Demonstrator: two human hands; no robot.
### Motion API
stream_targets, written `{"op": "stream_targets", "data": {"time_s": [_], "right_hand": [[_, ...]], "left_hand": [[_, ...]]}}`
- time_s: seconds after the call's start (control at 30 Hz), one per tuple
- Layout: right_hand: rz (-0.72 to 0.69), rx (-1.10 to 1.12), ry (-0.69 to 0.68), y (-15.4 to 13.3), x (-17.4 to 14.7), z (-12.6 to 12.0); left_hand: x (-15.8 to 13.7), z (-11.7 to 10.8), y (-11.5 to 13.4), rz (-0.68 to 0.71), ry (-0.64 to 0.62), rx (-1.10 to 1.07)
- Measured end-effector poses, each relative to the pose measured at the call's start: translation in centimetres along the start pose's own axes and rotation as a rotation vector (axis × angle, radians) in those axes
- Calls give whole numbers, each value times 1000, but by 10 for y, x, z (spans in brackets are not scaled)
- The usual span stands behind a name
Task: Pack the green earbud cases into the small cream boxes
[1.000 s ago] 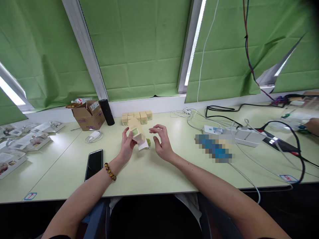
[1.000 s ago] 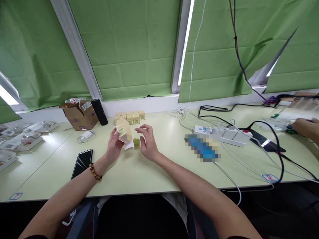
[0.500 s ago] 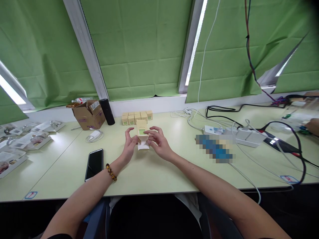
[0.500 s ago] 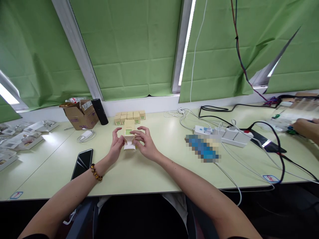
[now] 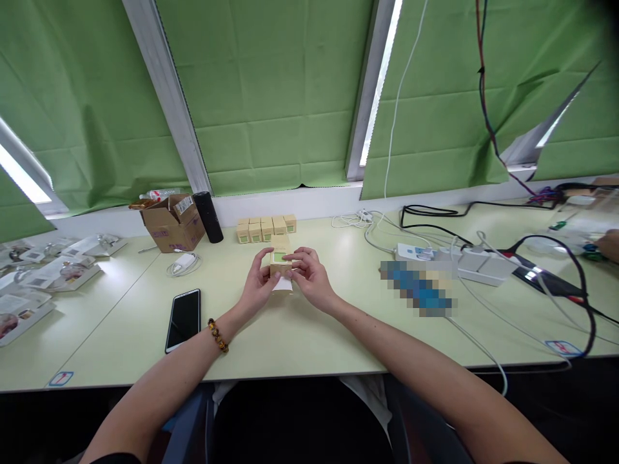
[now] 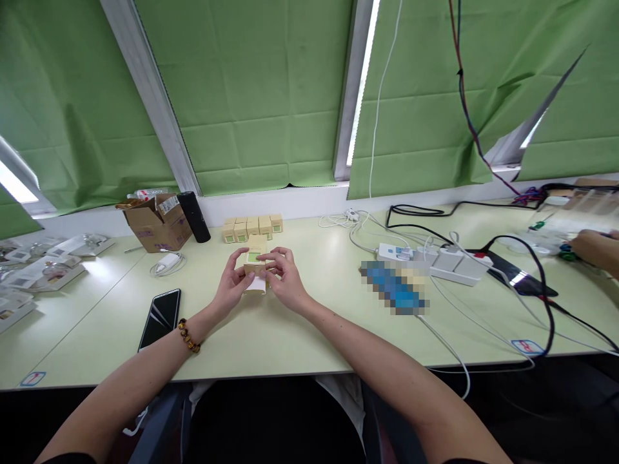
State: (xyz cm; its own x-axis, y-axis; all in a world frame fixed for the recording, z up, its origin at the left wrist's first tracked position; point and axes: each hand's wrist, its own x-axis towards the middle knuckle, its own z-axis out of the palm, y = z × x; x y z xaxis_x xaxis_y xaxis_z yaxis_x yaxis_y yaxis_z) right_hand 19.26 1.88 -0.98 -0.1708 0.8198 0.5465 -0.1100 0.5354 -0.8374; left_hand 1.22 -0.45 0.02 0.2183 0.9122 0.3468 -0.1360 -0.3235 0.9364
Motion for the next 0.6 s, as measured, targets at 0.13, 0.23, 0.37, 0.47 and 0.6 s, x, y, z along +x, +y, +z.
{"op": "stream_targets", "data": {"time_s": [0.13, 0.23, 0.37, 0.47, 0.6], "right_hand": [[14, 4, 35, 0, 3, -3], [10, 28, 65, 1, 7, -5], [18, 30, 66, 4, 8, -6], [27, 28, 52, 5, 6, -4], [31, 12, 33, 3, 5, -4]], "left_hand": [[0, -4, 2, 0, -108, -95], [1, -7, 4, -4, -246, -164], [-1, -3, 5, -20, -287, -168], [-2, 1, 6, -38, -206, -141], [-3, 4, 7, -40, -115, -94]]}}
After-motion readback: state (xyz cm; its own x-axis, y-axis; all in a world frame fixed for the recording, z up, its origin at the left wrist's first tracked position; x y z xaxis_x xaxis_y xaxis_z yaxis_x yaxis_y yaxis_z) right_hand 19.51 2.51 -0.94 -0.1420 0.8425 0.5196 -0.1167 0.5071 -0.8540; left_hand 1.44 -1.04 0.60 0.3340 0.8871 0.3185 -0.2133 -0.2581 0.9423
